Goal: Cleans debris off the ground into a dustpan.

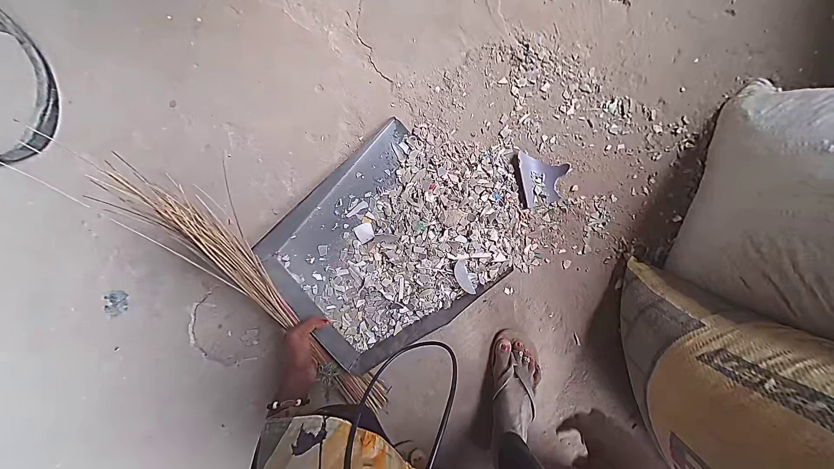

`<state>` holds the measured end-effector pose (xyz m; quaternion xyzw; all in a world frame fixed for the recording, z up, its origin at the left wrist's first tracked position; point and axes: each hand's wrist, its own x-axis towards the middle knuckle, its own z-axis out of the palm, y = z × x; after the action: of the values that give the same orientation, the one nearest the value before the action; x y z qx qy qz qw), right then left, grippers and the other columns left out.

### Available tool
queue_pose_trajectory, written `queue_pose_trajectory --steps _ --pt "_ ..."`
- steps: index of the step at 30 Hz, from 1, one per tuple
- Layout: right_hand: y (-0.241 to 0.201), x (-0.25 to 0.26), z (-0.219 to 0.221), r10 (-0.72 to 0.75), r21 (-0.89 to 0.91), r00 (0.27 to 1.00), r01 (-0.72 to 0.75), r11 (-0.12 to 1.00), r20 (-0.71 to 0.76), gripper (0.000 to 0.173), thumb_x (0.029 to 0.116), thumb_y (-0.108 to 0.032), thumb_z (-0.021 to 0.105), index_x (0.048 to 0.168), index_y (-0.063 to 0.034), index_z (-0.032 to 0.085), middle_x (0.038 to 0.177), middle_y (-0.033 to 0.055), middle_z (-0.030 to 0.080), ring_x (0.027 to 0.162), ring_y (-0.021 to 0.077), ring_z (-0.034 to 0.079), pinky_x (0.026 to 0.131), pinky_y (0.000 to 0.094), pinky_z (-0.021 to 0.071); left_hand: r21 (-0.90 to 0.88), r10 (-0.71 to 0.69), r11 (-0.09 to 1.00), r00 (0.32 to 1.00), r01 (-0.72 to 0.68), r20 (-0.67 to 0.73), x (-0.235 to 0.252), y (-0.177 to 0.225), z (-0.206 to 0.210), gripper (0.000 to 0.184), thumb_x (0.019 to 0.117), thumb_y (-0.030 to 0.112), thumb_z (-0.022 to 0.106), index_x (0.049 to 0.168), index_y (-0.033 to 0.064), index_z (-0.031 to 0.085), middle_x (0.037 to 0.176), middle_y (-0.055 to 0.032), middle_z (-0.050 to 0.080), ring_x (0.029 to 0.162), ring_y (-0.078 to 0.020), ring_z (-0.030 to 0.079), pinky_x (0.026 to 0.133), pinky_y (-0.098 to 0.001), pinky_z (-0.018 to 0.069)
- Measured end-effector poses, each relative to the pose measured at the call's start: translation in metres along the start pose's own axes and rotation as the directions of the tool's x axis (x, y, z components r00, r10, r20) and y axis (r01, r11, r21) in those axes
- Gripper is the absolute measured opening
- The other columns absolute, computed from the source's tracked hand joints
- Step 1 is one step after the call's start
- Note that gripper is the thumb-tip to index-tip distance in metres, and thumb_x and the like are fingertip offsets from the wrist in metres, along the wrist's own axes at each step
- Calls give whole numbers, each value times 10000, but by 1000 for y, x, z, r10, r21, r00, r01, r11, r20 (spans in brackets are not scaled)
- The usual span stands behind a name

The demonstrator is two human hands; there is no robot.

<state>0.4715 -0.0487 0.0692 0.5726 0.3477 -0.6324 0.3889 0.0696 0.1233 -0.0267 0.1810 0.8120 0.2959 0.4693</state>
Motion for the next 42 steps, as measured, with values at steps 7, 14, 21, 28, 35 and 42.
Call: queue_pose_trajectory --steps 7,14,21,28,35,42 --pt "-56 35 -240 132 204 231 321 925 -964 523 1040 -400 583 1344 25 601 1218 314 647 1099 506 639 878 683 477 3 7 1000 1000 -7 19 8 -3 -3 283 738 -2 600 1016 22 560 813 -27 623 680 -83 632 590 -286 549" --pt "-90 45 -299 -9 122 221 569 813 -975 310 1003 -145 650 1183 93 565 1033 293 649 934 432 665 840 599 502 14 28 999 995 -29 99 10 0 -10 262 780 -9 590 1040 8 564 809 2 651 698 -51 655 631 -249 570" --pt "-95 52 -273 21 21 1 257 966 -1000 284 1039 -89 497 1261 73 568 1217 330 600 1047 512 651 796 643 532 -9 32 999 999 -32 40 14 -11 -7 256 760 17 601 1014 28 570 805 8 644 693 -47 646 622 -248 560" --pt "-173 71 -153 -488 -592 -353 314 742 -798 63 882 13 650 905 -11 702 978 225 717 758 379 716 546 431 565 13 47 999 999 -48 17 10 -8 -4 244 755 19 580 997 37 555 776 30 625 676 -25 633 612 -228 550" --pt "-153 57 -253 -444 -641 -505 328 694 -740 96 928 64 579 944 44 671 1021 241 698 898 408 702 702 472 581 14 55 998 998 -55 19 10 -9 -6 277 749 29 588 1024 29 554 794 18 627 679 -32 635 607 -231 552" --pt "-157 89 -261 -104 -245 -255 618 747 -961 255 1016 -58 558 1217 99 566 1065 286 654 936 428 694 790 555 570 -2 78 997 997 -78 15 15 -12 -8 443 693 48 641 1122 -2 544 898 -18 642 768 -58 646 673 -265 563"
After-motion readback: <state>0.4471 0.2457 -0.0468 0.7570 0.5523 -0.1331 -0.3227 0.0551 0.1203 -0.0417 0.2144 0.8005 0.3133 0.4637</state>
